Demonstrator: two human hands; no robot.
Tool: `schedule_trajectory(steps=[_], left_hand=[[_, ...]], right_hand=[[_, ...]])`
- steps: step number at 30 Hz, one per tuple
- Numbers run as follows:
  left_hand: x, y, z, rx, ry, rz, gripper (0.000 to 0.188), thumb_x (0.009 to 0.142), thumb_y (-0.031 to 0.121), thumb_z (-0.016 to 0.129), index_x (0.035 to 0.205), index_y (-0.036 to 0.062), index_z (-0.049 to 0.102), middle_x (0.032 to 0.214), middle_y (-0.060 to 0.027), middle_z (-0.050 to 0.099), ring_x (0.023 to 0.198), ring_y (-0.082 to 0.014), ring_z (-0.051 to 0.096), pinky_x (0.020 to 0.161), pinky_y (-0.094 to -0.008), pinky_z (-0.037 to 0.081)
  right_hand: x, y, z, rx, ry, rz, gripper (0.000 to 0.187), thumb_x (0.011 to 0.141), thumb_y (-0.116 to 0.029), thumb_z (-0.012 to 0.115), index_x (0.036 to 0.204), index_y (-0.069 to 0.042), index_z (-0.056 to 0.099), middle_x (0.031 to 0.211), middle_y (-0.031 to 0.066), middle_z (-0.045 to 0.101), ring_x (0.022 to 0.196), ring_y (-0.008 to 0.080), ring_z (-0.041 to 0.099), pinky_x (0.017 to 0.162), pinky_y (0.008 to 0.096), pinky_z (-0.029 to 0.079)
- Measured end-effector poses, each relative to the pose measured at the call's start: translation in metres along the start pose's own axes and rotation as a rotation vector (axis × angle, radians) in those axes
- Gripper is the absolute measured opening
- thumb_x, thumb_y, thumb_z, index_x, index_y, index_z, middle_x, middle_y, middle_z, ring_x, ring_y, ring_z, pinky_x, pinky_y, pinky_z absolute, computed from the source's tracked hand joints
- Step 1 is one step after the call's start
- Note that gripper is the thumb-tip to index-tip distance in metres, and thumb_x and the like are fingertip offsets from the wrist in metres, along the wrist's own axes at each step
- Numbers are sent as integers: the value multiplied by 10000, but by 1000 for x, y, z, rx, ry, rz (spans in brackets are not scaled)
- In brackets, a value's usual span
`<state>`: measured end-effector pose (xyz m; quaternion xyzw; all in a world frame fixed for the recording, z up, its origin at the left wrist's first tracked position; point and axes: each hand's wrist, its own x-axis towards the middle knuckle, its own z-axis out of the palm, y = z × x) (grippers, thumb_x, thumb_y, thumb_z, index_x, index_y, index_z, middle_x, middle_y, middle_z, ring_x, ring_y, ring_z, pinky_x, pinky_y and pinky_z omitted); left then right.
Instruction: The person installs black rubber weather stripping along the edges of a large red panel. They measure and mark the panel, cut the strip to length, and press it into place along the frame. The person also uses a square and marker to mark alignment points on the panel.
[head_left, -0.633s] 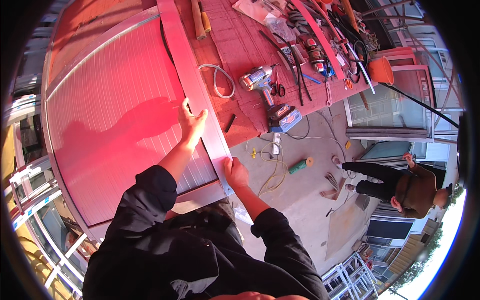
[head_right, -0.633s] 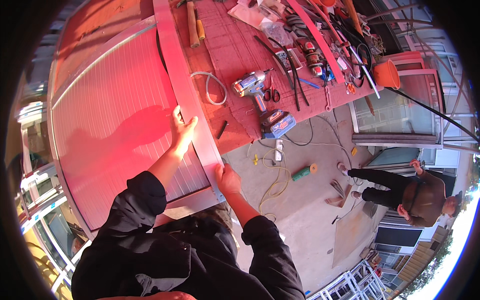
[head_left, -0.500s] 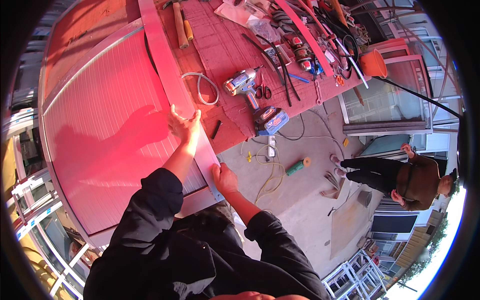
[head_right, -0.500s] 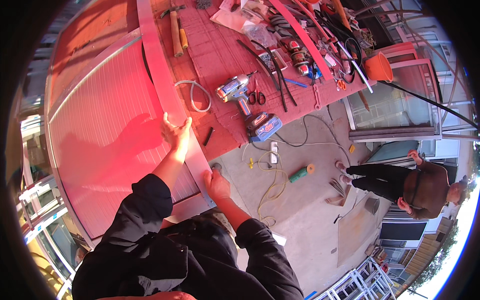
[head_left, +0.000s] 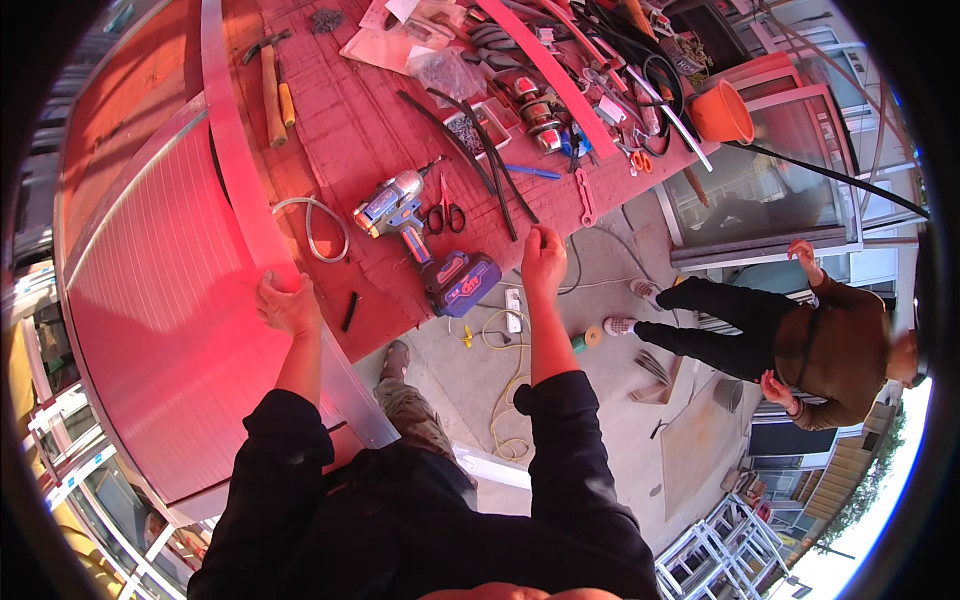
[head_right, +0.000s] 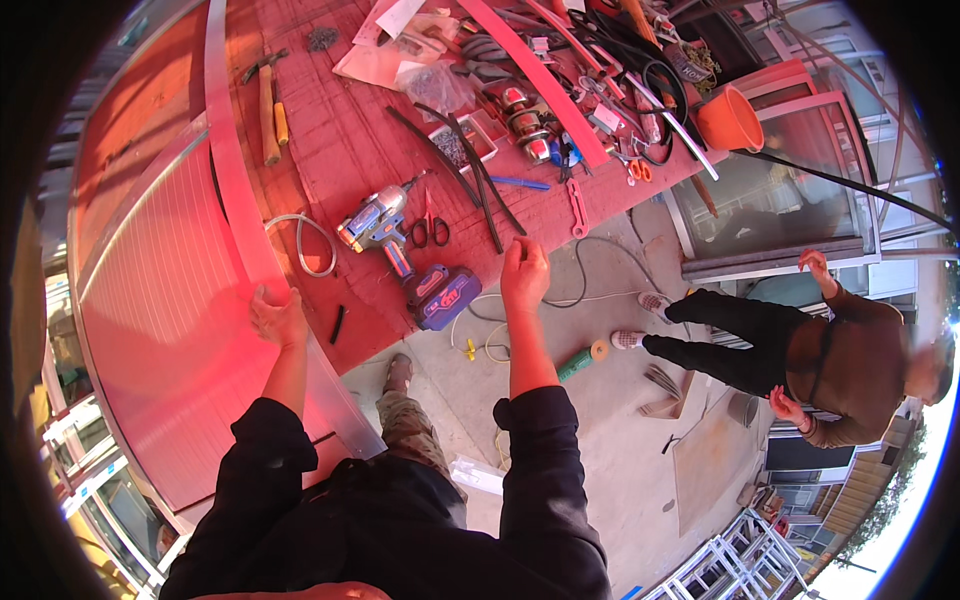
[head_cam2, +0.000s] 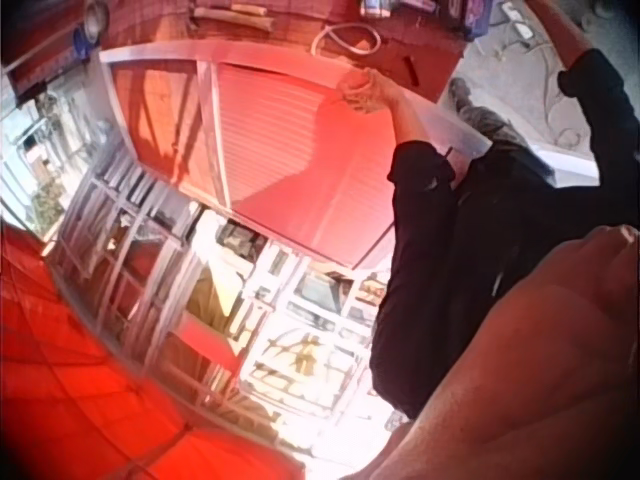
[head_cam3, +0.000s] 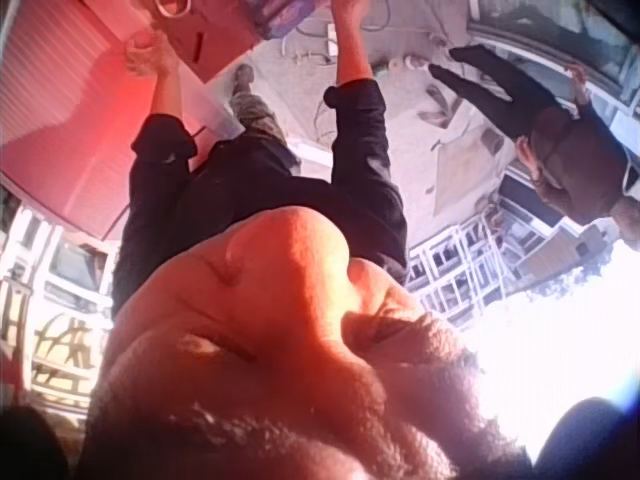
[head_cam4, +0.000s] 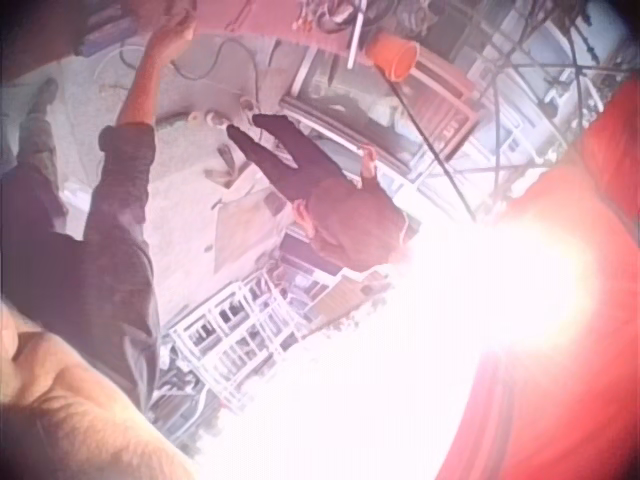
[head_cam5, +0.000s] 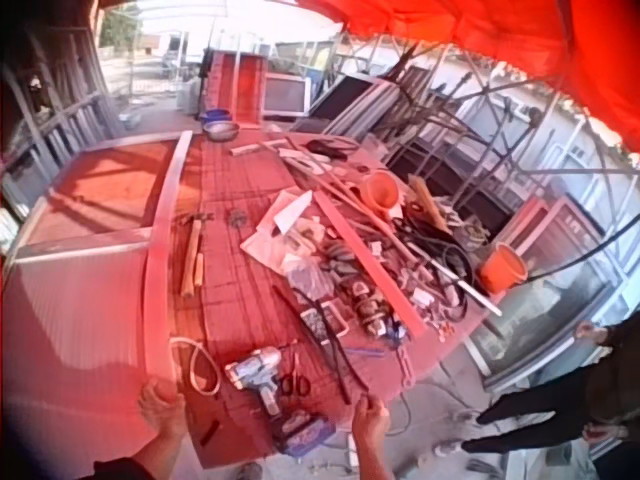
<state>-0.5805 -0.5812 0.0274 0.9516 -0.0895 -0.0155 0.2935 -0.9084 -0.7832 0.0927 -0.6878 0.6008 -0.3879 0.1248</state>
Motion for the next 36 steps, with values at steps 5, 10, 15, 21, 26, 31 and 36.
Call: schedule_trajectory(steps=[5, 10, 15, 21, 26, 31, 36], left_hand=[[1, -4, -1, 25, 6, 69, 565, 688, 293, 798, 1187, 154, 571, 1320, -53, 527, 1266, -306, 419, 1063, -497, 294], [2, -7, -2, 41, -19, 71, 548, 688, 291, 801, 1169, 152, 579, 1320, -61, 524, 1261, -310, 421, 1070, -491, 290], [-1, -5, -3, 17, 38, 129, 544, 687, 294, 804, 1162, 148, 582, 1346, -79, 508, 1262, -315, 423, 1080, -488, 284], [-5, 12, -31, -266, 33, 262, 523, 764, 298, 785, 1209, 108, 588, 1347, -114, 510, 1272, -336, 430, 1071, -497, 299], [-30, 52, -68, -1013, -535, 200, 397, 1005, 326, 556, 1254, 19, 585, 1145, -107, 662, 1095, -206, 599, 977, -353, 450], [3, 32, -83, -1354, -797, -243, 367, 1026, 318, 520, 1230, 26, 606, 972, -67, 687, 903, -125, 643, 794, -270, 526], [120, -8, -60, -1130, -440, -164, 242, 1007, 264, 554, 1093, 56, 645, 802, 2, 625, 671, -74, 577, 573, -239, 468]], right_hand=[[75, 49, 12, -295, -116, -68, 332, 861, -171, 583, 1161, -44, 651, 1125, 174, 626, 1060, 363, 595, 901, 435, 479], [104, 63, 38, -419, -103, -253, 405, 862, -204, 600, 1249, -86, 614, 1196, 187, 612, 1165, 377, 540, 978, 462, 441], [110, 61, 42, -646, -364, -61, 318, 853, -255, 638, 1136, -109, 645, 1275, 144, 588, 1237, 351, 490, 961, 514, 420], [71, 12, 20, -92, -91, 184, 289, 840, -242, 637, 946, 25, 608, 844, 185, 664, 773, 349, 639, 717, 443, 502], [-79, -120, 43, 785, -719, 112, 216, 927, -63, 666, 1090, -12, 534, 918, 0, 587, 777, 55, 526, 678, 211, 450], [-166, -217, 95, 884, -956, 282, 229, 945, -86, 635, 1129, 6, 535, 913, 38, 621, 808, 79, 563, 710, 240, 472], [-166, -236, 144, 211, -775, -478, 521, 884, -241, 636, 1314, 8, 477, 1231, 231, 561, 1184, 396, 506, 1023, 481, 385]])
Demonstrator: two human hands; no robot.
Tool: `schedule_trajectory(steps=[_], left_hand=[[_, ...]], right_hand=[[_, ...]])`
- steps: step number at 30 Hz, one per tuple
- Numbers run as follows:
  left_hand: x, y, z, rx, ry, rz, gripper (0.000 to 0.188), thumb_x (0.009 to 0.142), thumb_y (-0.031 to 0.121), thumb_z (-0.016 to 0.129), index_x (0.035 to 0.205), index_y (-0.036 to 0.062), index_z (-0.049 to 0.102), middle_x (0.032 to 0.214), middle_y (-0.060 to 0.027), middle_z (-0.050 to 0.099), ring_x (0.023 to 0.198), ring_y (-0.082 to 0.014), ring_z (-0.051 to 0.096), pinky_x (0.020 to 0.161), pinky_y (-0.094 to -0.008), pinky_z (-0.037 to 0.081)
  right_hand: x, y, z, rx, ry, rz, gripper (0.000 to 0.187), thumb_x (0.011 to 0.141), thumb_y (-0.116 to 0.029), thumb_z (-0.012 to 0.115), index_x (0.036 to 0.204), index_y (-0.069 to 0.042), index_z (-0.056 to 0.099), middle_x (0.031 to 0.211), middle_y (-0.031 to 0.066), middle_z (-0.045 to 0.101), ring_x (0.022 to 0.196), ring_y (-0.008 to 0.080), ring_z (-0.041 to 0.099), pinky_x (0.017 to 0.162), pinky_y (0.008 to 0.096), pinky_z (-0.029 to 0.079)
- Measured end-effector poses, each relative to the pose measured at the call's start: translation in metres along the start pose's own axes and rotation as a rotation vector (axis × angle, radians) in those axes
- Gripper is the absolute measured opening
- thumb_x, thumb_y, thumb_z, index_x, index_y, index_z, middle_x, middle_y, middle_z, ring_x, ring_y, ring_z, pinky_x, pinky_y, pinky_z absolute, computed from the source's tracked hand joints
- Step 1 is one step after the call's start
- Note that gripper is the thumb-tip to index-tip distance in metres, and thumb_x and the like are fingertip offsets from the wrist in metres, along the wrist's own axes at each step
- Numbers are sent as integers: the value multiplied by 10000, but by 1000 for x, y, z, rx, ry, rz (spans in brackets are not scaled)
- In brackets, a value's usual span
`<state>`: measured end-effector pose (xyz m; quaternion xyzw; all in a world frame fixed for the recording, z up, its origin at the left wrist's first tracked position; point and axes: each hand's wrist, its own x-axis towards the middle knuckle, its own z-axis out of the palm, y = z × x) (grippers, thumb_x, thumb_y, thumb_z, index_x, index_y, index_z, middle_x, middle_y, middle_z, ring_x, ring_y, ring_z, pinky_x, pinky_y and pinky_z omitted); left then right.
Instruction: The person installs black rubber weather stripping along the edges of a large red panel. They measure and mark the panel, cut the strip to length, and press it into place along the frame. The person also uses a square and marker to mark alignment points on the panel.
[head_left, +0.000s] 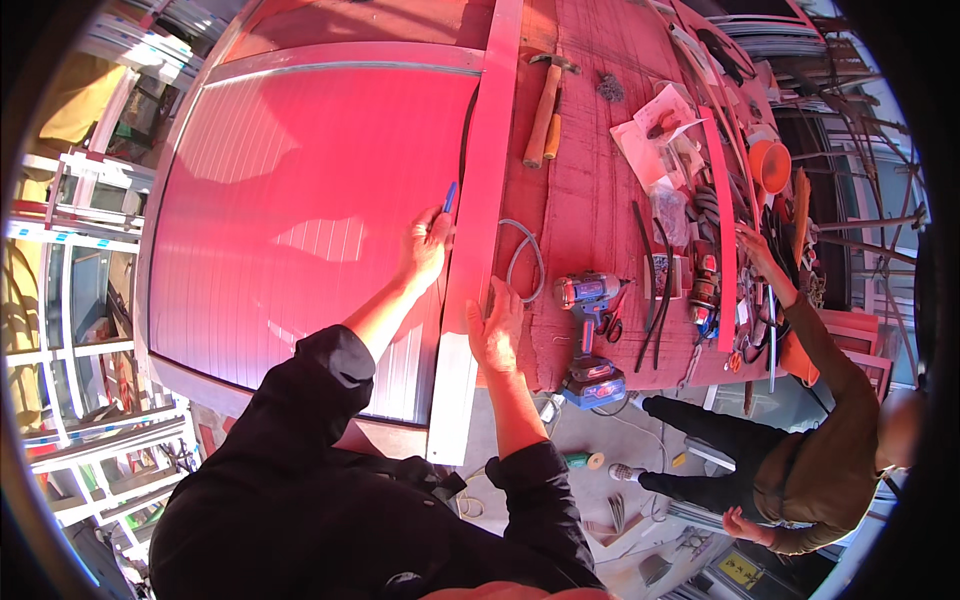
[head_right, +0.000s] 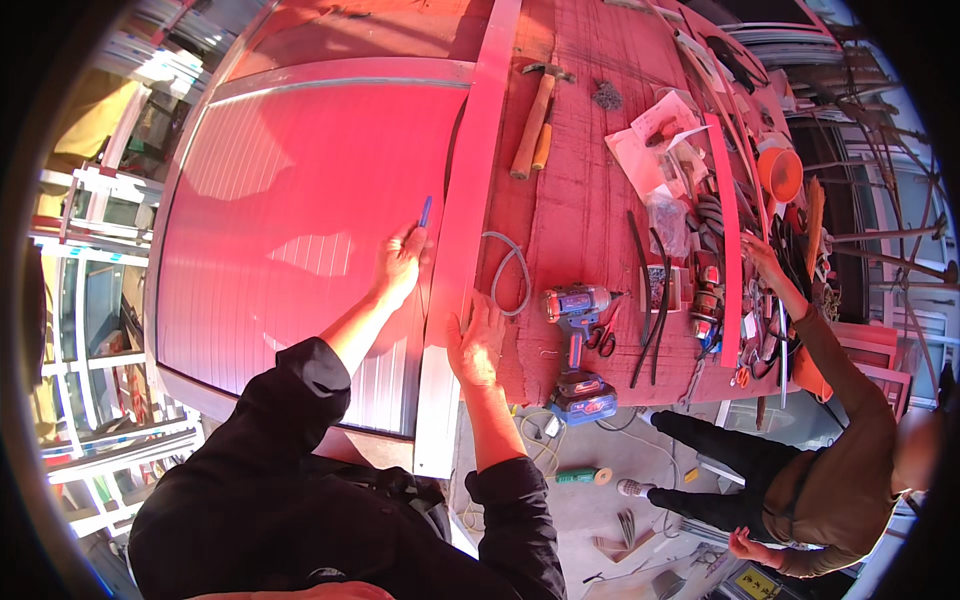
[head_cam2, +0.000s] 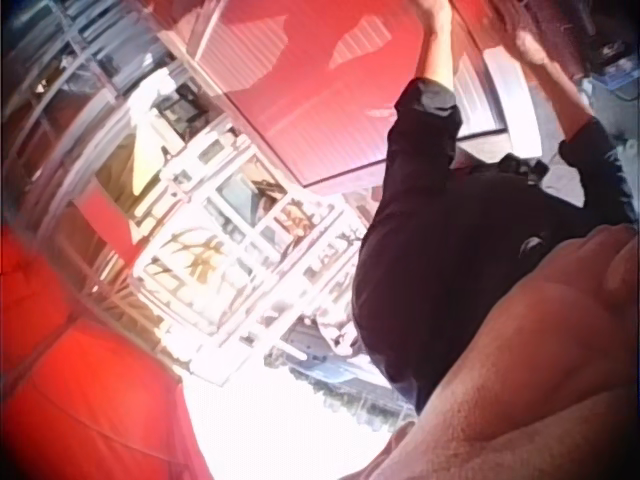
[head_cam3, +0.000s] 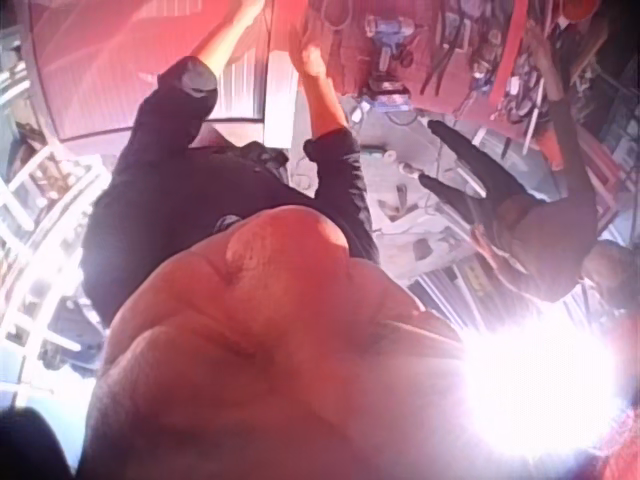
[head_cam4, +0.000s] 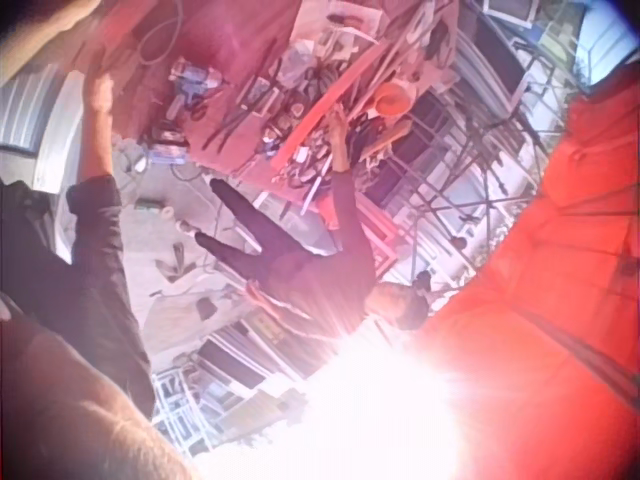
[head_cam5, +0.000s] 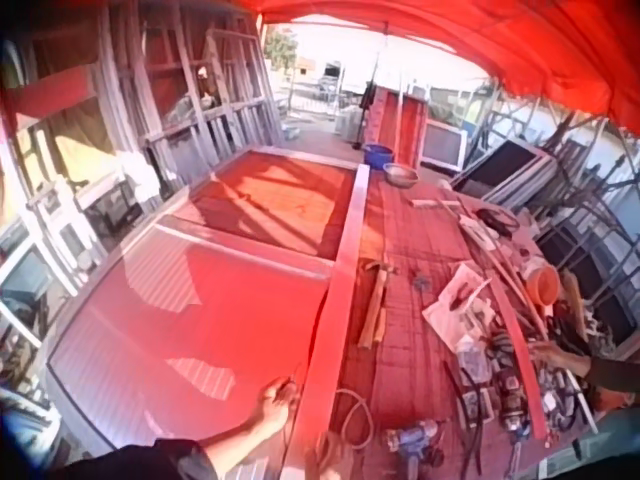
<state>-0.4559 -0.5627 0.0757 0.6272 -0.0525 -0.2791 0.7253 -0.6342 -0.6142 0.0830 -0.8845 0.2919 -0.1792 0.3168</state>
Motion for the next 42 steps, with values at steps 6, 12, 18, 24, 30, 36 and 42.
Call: schedule_trajectory(steps=[6, 12, 18, 24, 30, 36, 42], left_hand=[[160, 7, -21, -55, -96, -197, 205, 973, 236, 596, 1023, 38, 612, 828, -3, 593, 675, -82, 532, 598, -236, 441], [213, 10, 1, -243, -255, -258, 289, 966, 228, 606, 1109, -23, 614, 1037, -87, 638, 954, -173, 630, 845, -325, 529], [218, 16, 7, -83, -315, -304, 312, 978, 224, 581, 1125, -49, 614, 1044, -90, 636, 993, -185, 628, 893, -328, 523], [214, 12, 7, -15, -377, -219, 258, 979, 214, 555, 1055, -24, 620, 975, -52, 618, 920, -119, 604, 860, -279, 511], [179, -10, 9, 105, -237, -249, 275, 975, 226, 562, 1065, -24, 632, 958, -26, 610, 894, -105, 605, 846, -245, 501], [165, -12, 3, 71, -288, -332, 312, 974, 265, 569, 1081, -21, 634, 928, -1, 587, 860, -103, 592, 839, -254, 498], [198, 13, -6, 528, -193, 194, 261, 982, 264, 512, 938, 37, 634, 731, -85, 596, 656, -234, 600, 603, -383, 446]], right_hand=[[30, 6, 43, -259, 1, 36, 706, 830, -223, 606, 1436, 31, 346, 1266, 240, 541, 1241, 414, 461, 1042, 522, 348], [32, 8, 42, -245, -13, 40, 680, 833, -214, 589, 1426, 32, 364, 1253, 221, 553, 1231, 409, 471, 1029, 519, 341], [36, 6, 43, -288, -49, 50, 684, 845, -228, 582, 1435, 30, 350, 1310, 207, 522, 1250, 390, 447, 1056, 524, 298], [35, 6, 43, -315, -45, 32, 688, 847, -230, 583, 1440, 25, 345, 1331, 198, 503, 1251, 383, 442, 1058, 517, 299], [35, 5, 43, -311, -58, 50, 696, 843, -230, 589, 1442, 26, 342, 1332, 200, 502, 1254, 386, 439, 1064, 513, 297], [35, 5, 42, -309, -55, 43, 700, 838, -233, 594, 1438, 28, 346, 1327, 206, 505, 1255, 386, 438, 1066, 514, 295], [32, 8, 43, -283, -40, 32, 703, 840, -236, 593, 1440, 31, 342, 1328, 209, 504, 1251, 383, 442, 1065, 518, 293]])
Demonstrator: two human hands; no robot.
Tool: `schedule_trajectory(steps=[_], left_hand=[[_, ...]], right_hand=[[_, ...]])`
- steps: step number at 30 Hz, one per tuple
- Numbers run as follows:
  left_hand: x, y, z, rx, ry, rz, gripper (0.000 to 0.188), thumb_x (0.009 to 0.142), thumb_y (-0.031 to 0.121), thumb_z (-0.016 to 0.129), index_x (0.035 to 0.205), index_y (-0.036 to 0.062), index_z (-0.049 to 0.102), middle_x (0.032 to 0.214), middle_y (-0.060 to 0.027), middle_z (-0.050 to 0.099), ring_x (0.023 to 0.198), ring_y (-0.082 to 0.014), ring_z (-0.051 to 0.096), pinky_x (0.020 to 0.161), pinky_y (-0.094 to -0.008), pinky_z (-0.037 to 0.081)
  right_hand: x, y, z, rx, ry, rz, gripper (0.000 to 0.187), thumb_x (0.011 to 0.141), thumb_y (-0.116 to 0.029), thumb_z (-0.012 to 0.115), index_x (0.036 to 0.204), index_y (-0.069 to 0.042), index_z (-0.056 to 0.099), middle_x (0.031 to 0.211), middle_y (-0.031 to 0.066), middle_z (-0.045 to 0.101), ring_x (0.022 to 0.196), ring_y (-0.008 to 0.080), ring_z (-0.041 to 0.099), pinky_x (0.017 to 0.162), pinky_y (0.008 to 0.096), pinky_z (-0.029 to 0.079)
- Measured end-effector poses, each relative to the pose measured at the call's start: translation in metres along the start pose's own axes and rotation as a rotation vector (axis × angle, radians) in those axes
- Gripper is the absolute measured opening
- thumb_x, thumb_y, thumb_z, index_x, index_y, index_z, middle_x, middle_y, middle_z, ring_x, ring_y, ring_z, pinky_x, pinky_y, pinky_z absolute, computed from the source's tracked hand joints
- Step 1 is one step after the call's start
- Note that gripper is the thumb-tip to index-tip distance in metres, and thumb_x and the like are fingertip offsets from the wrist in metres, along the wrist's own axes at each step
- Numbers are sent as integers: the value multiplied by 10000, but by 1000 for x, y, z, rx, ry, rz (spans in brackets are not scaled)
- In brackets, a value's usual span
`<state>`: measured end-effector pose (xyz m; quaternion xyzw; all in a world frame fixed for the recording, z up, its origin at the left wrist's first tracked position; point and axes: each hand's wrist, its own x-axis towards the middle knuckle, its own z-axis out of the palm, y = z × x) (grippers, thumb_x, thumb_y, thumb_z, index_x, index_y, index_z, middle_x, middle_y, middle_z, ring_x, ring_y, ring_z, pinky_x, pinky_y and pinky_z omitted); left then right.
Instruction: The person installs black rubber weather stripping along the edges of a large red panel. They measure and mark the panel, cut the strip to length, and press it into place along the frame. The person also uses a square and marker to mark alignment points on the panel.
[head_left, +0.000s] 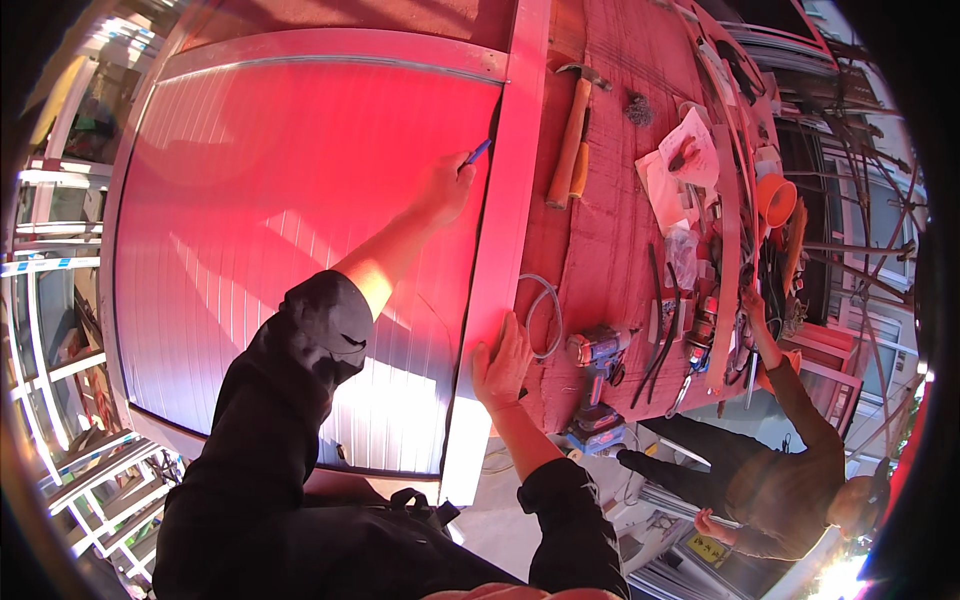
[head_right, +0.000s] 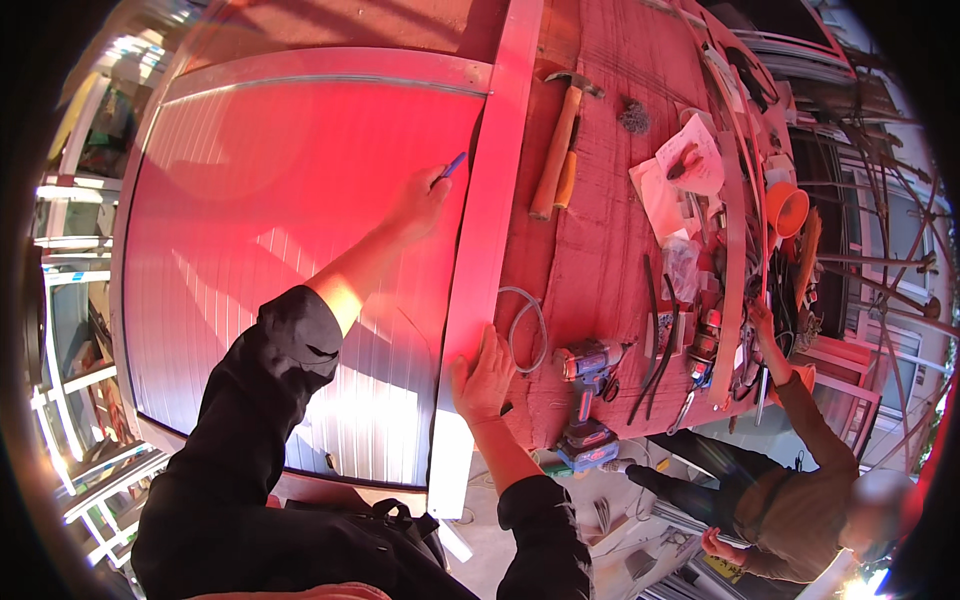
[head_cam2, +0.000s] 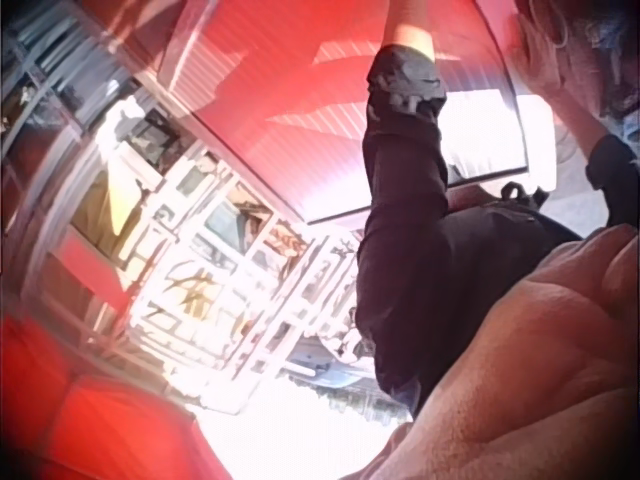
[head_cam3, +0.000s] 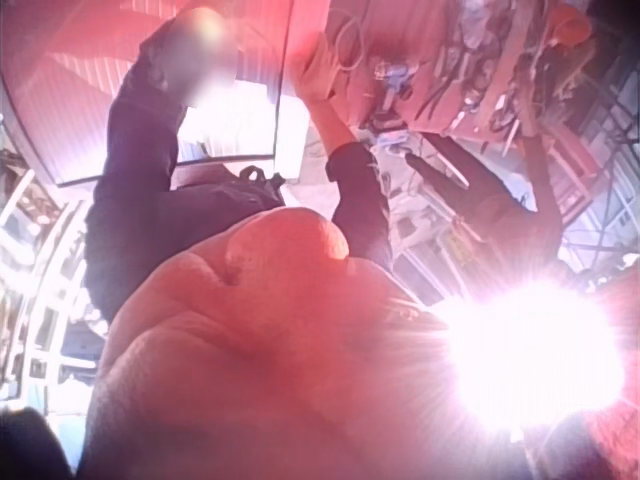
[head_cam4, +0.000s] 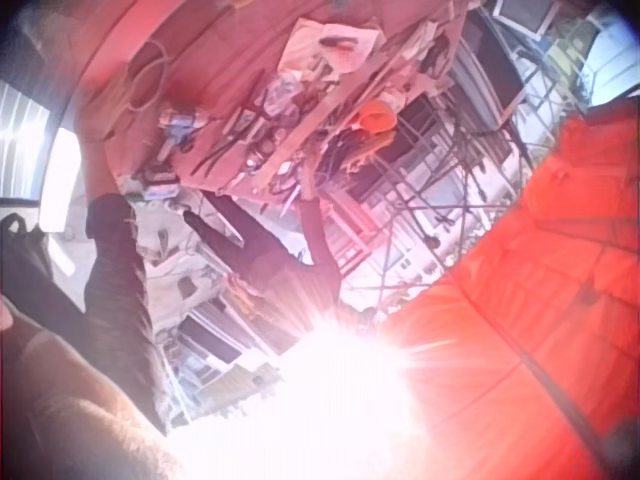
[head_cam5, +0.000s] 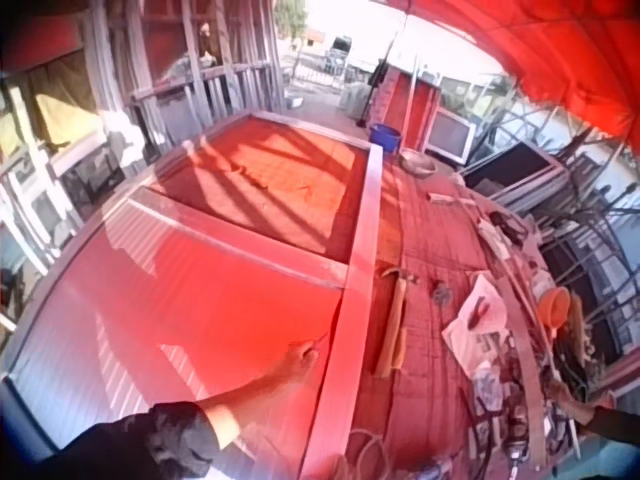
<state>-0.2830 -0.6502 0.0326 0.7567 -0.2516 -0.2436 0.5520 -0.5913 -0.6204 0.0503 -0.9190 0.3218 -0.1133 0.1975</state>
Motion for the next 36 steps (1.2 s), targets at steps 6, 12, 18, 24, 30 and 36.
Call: schedule_trajectory(steps=[6, 12, 18, 24, 30, 36], left_hand=[[63, 9, -32, 627, -107, 147, 240, 976, 278, 523, 1093, 129, 670, 1026, -140, 623, 922, -362, 619, 797, -462, 489], [76, 10, -39, 719, -140, 250, 205, 961, 277, 541, 1008, 127, 673, 978, -123, 606, 921, -339, 620, 787, -448, 502], [90, 0, -34, 690, -205, 395, 188, 955, 249, 551, 984, 113, 677, 951, -109, 599, 907, -317, 626, 766, -446, 507], [86, 7, -38, 798, -188, 380, 181, 949, 251, 559, 919, 106, 664, 942, -85, 592, 897, -296, 636, 749, -451, 517], [75, 1, -33, 802, -220, 406, 199, 945, 271, 551, 880, 113, 652, 921, -67, 594, 882, -287, 640, 731, -447, 521], [61, -9, -31, 662, -186, 458, 152, 909, 244, 595, 826, 121, 629, 831, -58, 596, 777, -270, 646, 653, -440, 513]], right_hand=[[42, -1, -3, -56, 42, -154, 681, 882, -281, 585, 1429, 49, 349, 1348, 254, 475, 1251, 420, 432, 1076, 529, 298], [156, 12, 24, 1, 86, 19, 680, 900, -316, 569, 1395, 99, 359, 1326, 296, 479, 1236, 462, 426, 1060, 533, 323], [163, 13, 32, -49, 100, -9, 649, 877, -279, 568, 1365, 107, 382, 1289, 288, 500, 1211, 456, 437, 1046, 527, 330], [167, 6, 28, -52, 63, 8, 639, 878, -278, 569, 1354, 108, 387, 1283, 290, 507, 1185, 456, 454, 1028, 527, 336], [166, 5, 27, -83, 71, -23, 635, 885, -282, 558, 1350, 117, 389, 1275, 312, 507, 1172, 469, 458, 1026, 533, 338], [165, 7, 30, -141, 108, -32, 642, 888, -295, 545, 1353, 118, 387, 1267, 323, 504, 1165, 477, 457, 1013, 541, 347]])
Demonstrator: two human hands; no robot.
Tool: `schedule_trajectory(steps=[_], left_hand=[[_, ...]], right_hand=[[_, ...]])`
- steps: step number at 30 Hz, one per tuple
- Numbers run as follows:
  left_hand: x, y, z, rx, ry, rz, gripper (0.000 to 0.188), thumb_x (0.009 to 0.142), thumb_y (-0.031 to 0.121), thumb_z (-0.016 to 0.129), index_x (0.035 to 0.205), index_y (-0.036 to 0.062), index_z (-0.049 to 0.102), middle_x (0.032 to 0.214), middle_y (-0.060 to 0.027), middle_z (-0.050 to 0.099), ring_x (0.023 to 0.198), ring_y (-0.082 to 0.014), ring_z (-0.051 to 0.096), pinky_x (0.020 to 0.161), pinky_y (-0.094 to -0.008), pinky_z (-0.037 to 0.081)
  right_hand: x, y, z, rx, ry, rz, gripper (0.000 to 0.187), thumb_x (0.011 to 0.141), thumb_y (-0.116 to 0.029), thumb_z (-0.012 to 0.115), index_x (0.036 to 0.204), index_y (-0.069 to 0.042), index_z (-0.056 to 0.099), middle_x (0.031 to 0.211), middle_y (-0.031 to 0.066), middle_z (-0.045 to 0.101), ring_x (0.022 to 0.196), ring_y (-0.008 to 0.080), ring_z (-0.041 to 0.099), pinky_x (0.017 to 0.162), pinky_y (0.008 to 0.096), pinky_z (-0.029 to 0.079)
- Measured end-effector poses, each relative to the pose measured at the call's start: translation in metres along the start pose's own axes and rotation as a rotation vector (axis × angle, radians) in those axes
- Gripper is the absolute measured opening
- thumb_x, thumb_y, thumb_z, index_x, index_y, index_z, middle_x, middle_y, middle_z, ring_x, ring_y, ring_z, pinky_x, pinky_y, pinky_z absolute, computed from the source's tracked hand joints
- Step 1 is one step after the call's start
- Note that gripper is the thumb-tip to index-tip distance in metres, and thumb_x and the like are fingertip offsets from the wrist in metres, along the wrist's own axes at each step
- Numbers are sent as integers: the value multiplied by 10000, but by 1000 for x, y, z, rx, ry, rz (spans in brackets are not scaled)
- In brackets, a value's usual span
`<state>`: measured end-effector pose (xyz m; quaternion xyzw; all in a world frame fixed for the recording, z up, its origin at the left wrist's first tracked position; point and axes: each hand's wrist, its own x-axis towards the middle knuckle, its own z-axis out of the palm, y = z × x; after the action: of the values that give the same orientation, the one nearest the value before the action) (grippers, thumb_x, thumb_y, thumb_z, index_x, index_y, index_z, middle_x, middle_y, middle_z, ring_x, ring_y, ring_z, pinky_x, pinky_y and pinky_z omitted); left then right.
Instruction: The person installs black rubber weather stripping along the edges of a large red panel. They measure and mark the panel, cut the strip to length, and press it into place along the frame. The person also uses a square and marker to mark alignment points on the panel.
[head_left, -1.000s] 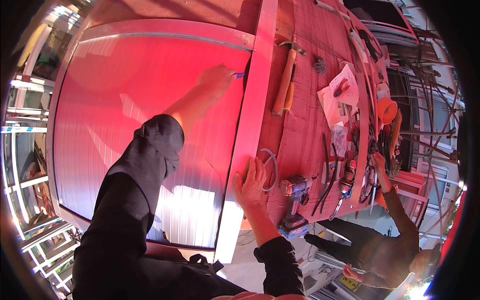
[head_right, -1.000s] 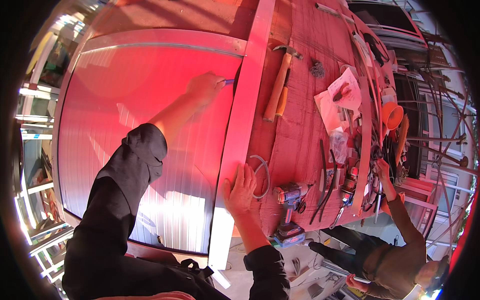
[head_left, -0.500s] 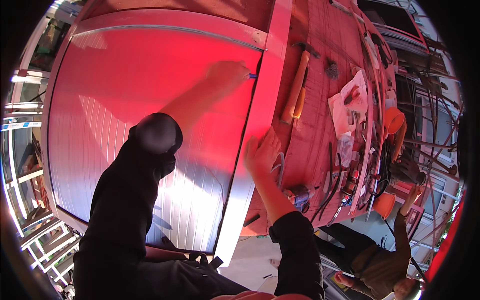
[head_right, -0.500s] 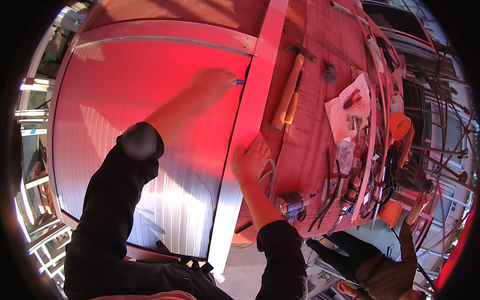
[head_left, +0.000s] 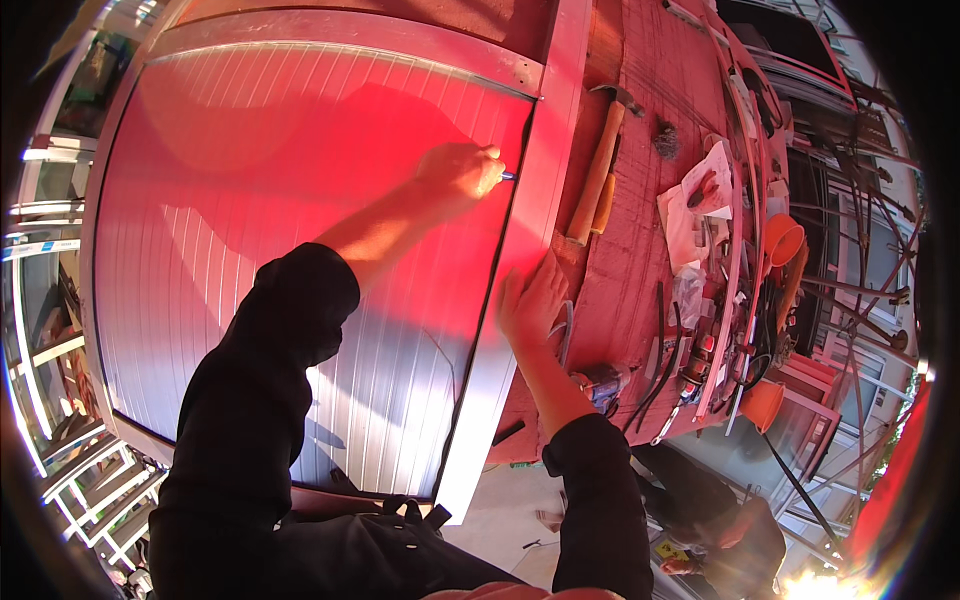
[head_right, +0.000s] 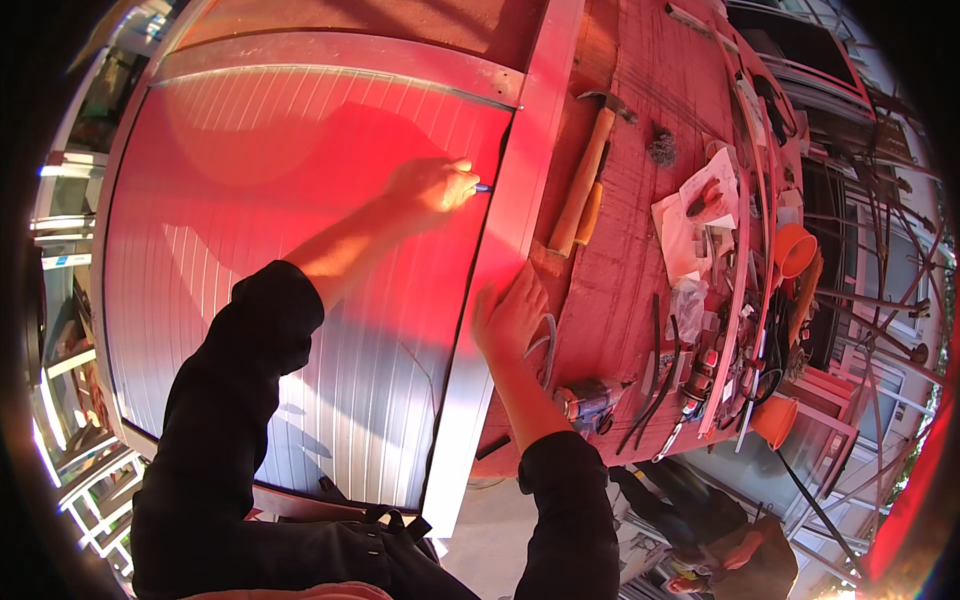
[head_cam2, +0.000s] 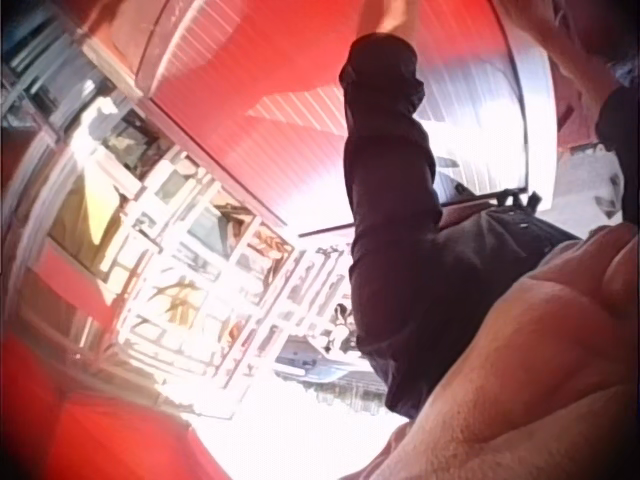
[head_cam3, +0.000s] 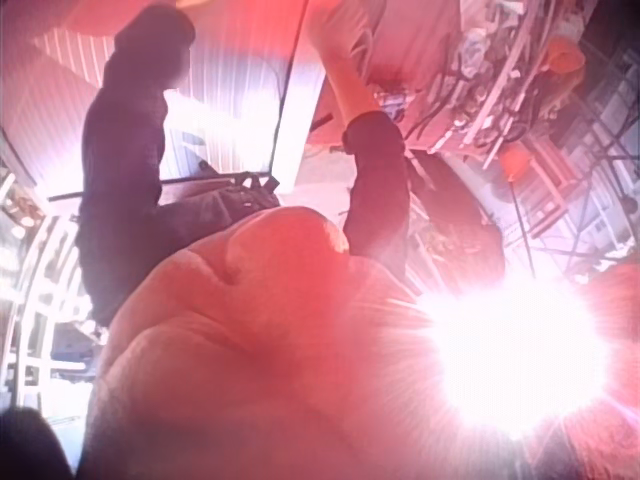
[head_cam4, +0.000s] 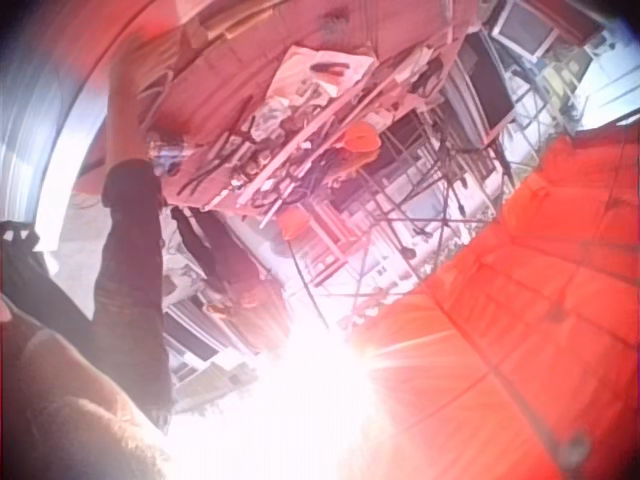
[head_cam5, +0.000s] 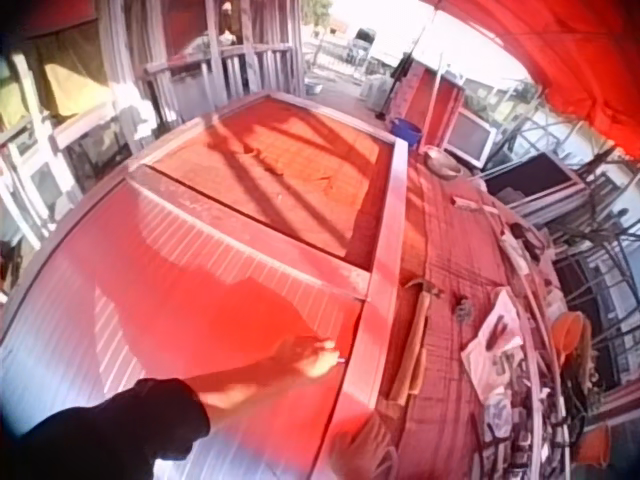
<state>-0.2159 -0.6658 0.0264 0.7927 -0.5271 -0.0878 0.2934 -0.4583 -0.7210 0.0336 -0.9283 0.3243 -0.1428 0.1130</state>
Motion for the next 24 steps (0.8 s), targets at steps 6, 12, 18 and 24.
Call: schedule_trajectory(steps=[6, 12, 18, 24], left_hand=[[15, -11, -2, 36, 90, -24, 112, 885, 207, 626, 833, 108, 637, 824, -93, 610, 750, -312, 648, 643, -444, 526], [53, -24, 5, 71, 62, -78, 143, 909, 219, 589, 853, 102, 651, 868, -92, 626, 774, -305, 656, 663, -445, 534], [59, -22, 4, 130, 69, -81, 149, 904, 224, 600, 858, 93, 655, 887, -83, 630, 787, -311, 661, 672, -441, 538], [73, -21, 5, 122, 58, -168, 167, 901, 231, 605, 850, 89, 675, 910, -110, 655, 824, -341, 668, 695, -468, 546]], right_hand=[[0, 4, 2, 7, -49, 59, 662, 878, -320, 548, 1360, 105, 391, 1253, 298, 520, 1149, 467, 459, 1021, 538, 330], [0, 6, 2, 31, -55, 66, 650, 871, -310, 548, 1352, 100, 398, 1249, 278, 528, 1147, 449, 460, 1020, 534, 321], [2, 4, 1, 27, -54, 53, 650, 868, -295, 554, 1349, 110, 390, 1246, 271, 527, 1144, 447, 460, 1017, 532, 321], [-1, 3, -2, 57, -75, 66, 656, 868, -300, 558, 1350, 112, 388, 1242, 269, 525, 1141, 443, 460, 1017, 531, 317]])
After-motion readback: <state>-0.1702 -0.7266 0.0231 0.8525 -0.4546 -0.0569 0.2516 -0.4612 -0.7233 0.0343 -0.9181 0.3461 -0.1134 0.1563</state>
